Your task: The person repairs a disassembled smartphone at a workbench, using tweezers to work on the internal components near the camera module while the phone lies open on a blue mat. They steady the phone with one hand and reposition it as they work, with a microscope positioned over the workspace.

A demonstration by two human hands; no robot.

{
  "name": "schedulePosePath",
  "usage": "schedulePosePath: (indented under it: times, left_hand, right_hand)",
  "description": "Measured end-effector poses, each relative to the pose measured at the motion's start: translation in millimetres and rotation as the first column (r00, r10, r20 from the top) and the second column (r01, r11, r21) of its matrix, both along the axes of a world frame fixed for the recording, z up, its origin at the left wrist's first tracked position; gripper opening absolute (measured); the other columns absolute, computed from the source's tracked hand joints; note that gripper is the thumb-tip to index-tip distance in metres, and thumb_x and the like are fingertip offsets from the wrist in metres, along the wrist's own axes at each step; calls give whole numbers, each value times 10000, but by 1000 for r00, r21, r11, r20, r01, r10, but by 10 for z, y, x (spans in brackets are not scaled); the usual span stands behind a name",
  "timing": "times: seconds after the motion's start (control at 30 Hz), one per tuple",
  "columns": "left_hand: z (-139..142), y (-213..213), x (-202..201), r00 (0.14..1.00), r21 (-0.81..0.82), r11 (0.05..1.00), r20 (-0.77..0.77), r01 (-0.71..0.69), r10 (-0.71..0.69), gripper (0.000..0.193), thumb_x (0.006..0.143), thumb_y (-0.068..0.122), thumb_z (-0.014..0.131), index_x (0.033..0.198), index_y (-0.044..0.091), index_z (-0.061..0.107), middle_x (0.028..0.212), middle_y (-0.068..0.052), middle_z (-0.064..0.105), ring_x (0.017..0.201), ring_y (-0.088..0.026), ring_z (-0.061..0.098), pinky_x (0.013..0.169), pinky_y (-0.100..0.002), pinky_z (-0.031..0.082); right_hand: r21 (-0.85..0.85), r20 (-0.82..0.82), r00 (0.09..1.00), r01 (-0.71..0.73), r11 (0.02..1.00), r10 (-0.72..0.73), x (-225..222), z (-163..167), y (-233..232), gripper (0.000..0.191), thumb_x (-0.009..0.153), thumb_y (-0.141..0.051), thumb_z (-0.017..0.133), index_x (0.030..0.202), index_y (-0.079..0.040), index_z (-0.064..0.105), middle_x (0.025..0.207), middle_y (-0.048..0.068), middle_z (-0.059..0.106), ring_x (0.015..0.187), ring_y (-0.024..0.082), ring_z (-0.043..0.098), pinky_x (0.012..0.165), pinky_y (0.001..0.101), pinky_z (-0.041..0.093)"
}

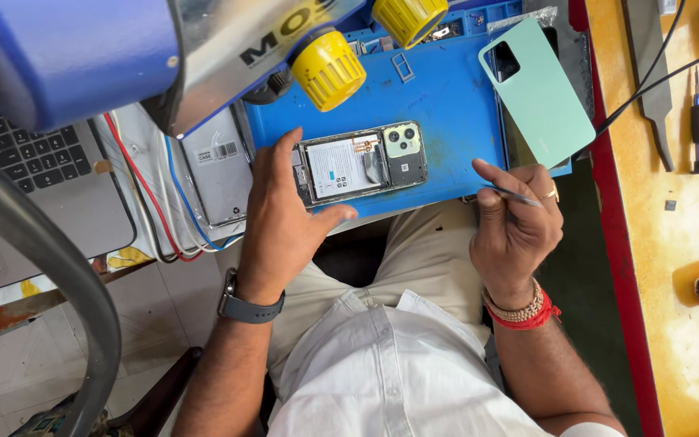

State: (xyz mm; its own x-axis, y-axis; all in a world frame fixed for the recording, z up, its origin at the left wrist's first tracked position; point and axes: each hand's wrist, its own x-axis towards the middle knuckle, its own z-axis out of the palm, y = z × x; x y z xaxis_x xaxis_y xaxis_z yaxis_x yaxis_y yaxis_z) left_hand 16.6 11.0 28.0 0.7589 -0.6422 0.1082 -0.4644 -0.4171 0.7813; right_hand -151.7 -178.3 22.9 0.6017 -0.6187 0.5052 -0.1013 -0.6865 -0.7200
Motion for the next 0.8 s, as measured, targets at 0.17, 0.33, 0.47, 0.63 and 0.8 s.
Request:
schedulePosePath:
  times: [0.17, 0.33, 0.47, 0.63, 0.8]
  left_hand:
    - [92, -79, -29, 992, 176, 984, 129, -32, 9, 889, 625, 271, 978, 1312, -31, 501, 1238, -206, 484, 1141, -418, 571, 900, -487, 526]
    - [126, -87, 24, 984, 311, 949, 149, 47, -98, 901, 692, 382, 950, 1336, -65, 505, 1240, -201, 488, 1123, -382, 575, 877, -478, 527]
    - [201, -96, 34, 954, 377, 926, 265, 31, -139, 986, 647, 474, 916, 1388, -50, 530, 1240, -199, 508, 1124, -386, 538, 908, -525, 480]
    - [254, -314, -28, 829, 258, 940, 457, 223, -322, 695, 791, 468, 839, 1356, 123, 627, 1437, -161, 533, 1226, -376, 511, 1002, -533, 433]
    - [117, -566, -10, 758, 328, 916, 530, 231, -380, 718, 801, 556, 757, 1392, 170, 629, 1391, -135, 558, 1225, -355, 509, 1009, -556, 423]
  right_hand:
    - [97, 11, 995, -104, 990, 104, 32, 26, -28, 164, 1016, 48, 774, 1163, 28, 704, 1034, 119, 741, 917, 176, 746, 794, 275, 584]
    - [-3, -109, 992, -60, 998, 59, 134, 55, -41, 169, 896, 97, 801, 1041, 28, 748, 971, 151, 746, 825, 214, 705, 736, 303, 531]
    - [-47, -32, 994, -107, 993, 106, 251, 46, -28, 170, 911, 95, 776, 1051, 20, 716, 1043, 154, 740, 948, 241, 748, 811, 301, 579]
    - [-39, 24, 991, -129, 991, 130, 386, 25, -69, 152, 901, 86, 785, 989, 26, 677, 1024, 148, 743, 922, 234, 754, 828, 306, 599]
    - [34, -25, 994, -101, 994, 102, 477, 12, -201, 156, 859, 100, 764, 971, 24, 687, 980, 136, 748, 887, 215, 753, 812, 296, 612]
